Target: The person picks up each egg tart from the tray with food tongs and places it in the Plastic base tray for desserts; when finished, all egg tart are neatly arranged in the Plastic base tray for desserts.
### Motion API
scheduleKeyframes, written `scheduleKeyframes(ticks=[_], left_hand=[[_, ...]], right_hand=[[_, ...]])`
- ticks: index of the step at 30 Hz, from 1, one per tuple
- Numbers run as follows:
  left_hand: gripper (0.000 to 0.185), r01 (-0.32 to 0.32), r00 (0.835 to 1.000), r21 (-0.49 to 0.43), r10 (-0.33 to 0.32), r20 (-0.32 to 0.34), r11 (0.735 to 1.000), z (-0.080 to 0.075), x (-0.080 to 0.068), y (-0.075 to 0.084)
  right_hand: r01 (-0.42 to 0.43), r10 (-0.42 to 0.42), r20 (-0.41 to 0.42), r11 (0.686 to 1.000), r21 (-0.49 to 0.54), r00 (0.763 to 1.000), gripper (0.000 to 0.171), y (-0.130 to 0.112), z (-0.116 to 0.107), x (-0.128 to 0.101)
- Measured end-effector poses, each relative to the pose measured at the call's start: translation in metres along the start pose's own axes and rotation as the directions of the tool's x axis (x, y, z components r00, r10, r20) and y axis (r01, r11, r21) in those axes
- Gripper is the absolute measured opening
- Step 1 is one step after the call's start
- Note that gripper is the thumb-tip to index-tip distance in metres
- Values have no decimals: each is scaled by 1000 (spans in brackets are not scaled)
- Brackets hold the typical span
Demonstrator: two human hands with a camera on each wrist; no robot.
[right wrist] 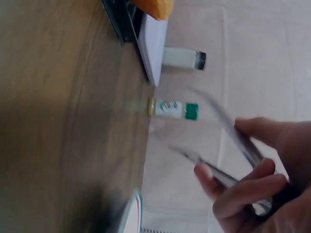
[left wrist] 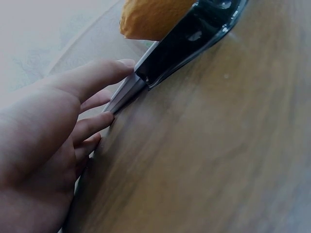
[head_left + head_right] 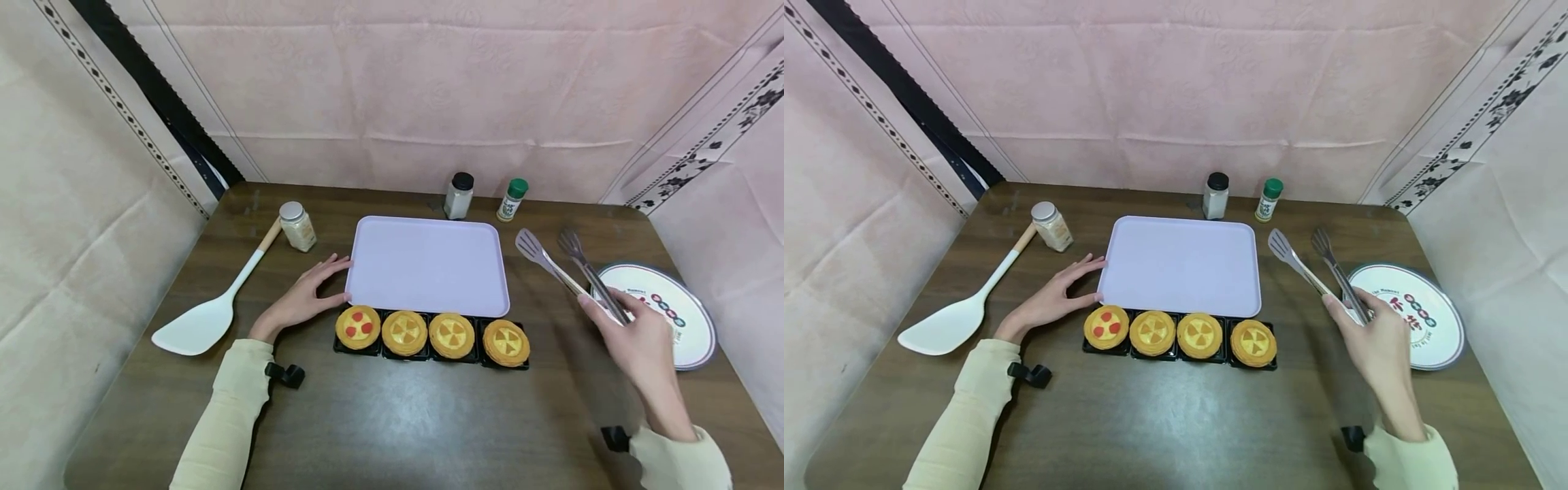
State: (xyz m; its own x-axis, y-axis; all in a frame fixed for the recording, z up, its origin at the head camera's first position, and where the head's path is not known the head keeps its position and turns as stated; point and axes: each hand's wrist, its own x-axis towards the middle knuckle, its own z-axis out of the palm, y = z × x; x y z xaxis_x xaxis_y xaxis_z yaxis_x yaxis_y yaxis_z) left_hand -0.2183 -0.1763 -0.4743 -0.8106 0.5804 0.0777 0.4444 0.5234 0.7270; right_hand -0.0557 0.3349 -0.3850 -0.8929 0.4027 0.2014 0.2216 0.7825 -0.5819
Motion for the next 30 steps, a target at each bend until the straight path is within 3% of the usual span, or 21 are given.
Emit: scheduleKeyframes(ticks=[10, 18, 30], left_hand=[[67, 20, 1000, 2, -20, 3, 1000, 1, -1, 0], [67, 25, 1000, 4, -25, -7, 1000, 0, -2, 0], [67, 18, 1000, 10, -18, -8, 1000, 1, -1, 0]], right_hand=[[-71, 71, 32, 997, 6, 997, 62, -3, 32, 20], [-62, 61, 35, 998, 6, 998, 56, 0, 40, 22], [-60, 70, 137, 995, -78, 988, 72, 5, 43, 24]])
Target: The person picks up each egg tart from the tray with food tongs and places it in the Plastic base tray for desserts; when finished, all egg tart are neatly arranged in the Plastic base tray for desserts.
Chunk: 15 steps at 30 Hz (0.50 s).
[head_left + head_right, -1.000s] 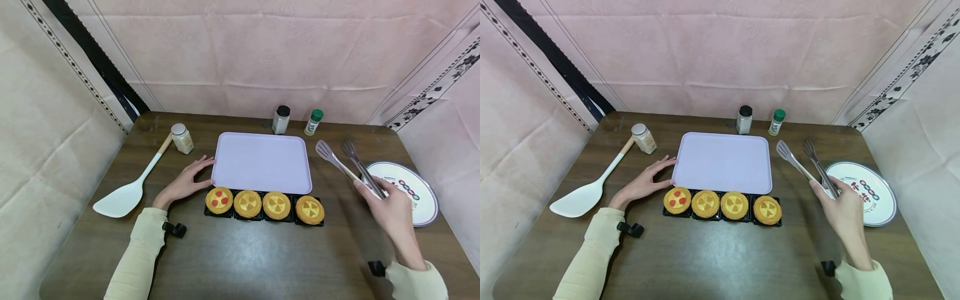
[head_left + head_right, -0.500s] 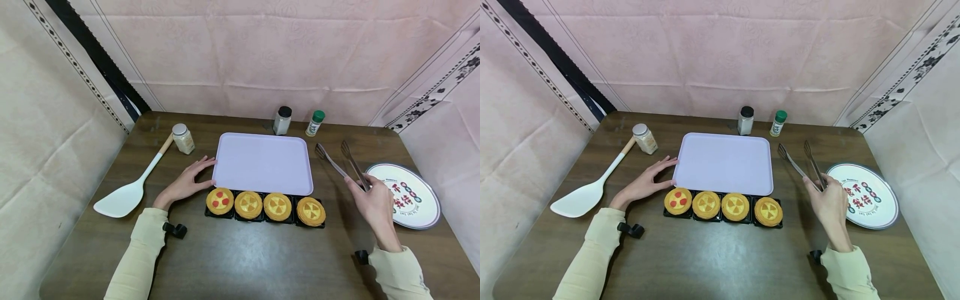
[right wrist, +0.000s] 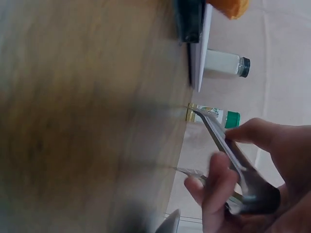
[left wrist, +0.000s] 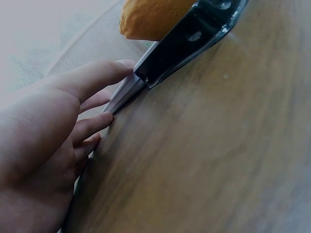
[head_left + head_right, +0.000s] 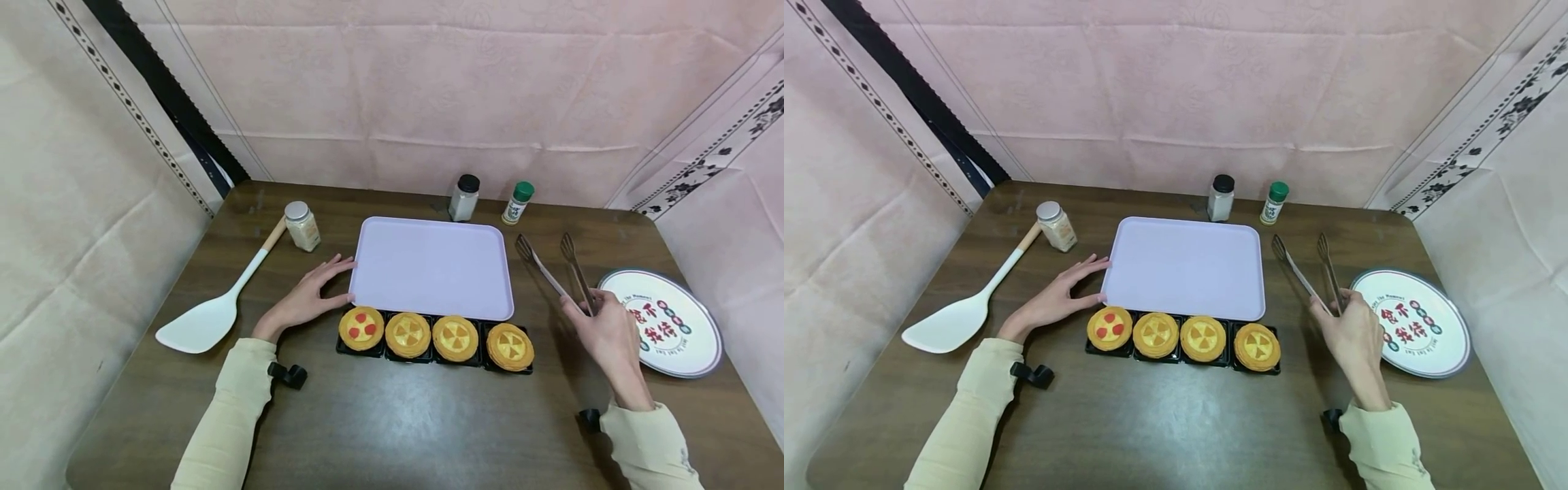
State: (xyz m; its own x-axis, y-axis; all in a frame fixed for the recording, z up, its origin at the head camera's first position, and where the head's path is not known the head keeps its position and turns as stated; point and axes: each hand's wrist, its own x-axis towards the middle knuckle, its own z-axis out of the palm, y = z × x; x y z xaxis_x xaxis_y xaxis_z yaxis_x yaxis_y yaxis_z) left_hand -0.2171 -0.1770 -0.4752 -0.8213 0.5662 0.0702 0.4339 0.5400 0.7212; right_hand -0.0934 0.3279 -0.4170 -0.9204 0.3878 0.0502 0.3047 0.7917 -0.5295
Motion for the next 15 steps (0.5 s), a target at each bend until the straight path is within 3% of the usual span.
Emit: scheduleKeyframes(ticks=[8, 15], left_hand=[[66, -4, 1000, -4, 4, 6, 1000, 1, 3, 3], [66, 6, 1000, -10, -6, 12, 1000, 2, 1, 3]], right_hand=[[-5, 14, 71, 991, -136, 997, 77, 3, 5, 3], [0, 15, 92, 986, -164, 996, 74, 3, 8, 2]])
